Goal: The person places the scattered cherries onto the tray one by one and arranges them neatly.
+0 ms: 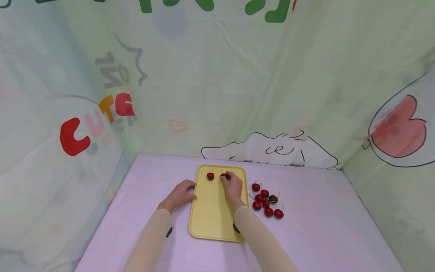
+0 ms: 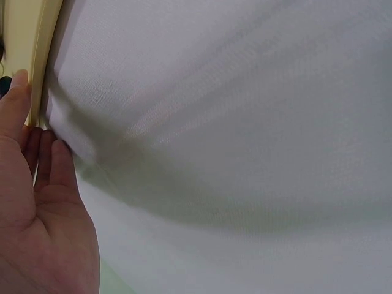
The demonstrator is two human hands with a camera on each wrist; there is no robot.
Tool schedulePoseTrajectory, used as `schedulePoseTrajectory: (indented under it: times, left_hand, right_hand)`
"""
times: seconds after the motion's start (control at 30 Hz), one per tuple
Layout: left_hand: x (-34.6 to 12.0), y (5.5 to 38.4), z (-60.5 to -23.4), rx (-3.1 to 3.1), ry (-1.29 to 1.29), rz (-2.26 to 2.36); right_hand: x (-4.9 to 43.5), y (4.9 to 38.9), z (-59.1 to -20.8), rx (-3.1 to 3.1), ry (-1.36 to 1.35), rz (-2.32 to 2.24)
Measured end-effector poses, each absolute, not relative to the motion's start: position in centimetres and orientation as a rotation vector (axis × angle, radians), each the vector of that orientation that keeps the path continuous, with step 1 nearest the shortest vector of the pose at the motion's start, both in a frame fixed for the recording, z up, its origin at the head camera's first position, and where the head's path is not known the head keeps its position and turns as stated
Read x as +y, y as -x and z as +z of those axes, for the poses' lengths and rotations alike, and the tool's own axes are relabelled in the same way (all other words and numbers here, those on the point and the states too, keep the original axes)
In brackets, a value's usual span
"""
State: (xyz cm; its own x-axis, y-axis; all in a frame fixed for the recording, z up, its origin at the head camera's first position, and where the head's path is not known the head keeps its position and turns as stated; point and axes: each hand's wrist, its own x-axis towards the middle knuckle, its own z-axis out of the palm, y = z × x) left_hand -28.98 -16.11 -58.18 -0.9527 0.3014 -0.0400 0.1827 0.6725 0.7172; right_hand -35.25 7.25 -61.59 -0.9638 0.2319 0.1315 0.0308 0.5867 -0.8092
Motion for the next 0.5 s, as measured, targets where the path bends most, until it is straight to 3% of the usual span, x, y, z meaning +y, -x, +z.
schedulePoseTrajectory:
  times: [0.5]
  left_hand:
    - [-16.3,29.2,-58.6,2.766,-0.489,1.143]
  right_hand:
    - [8.1,33.4,-58.3,-2.605,0.214,1.418]
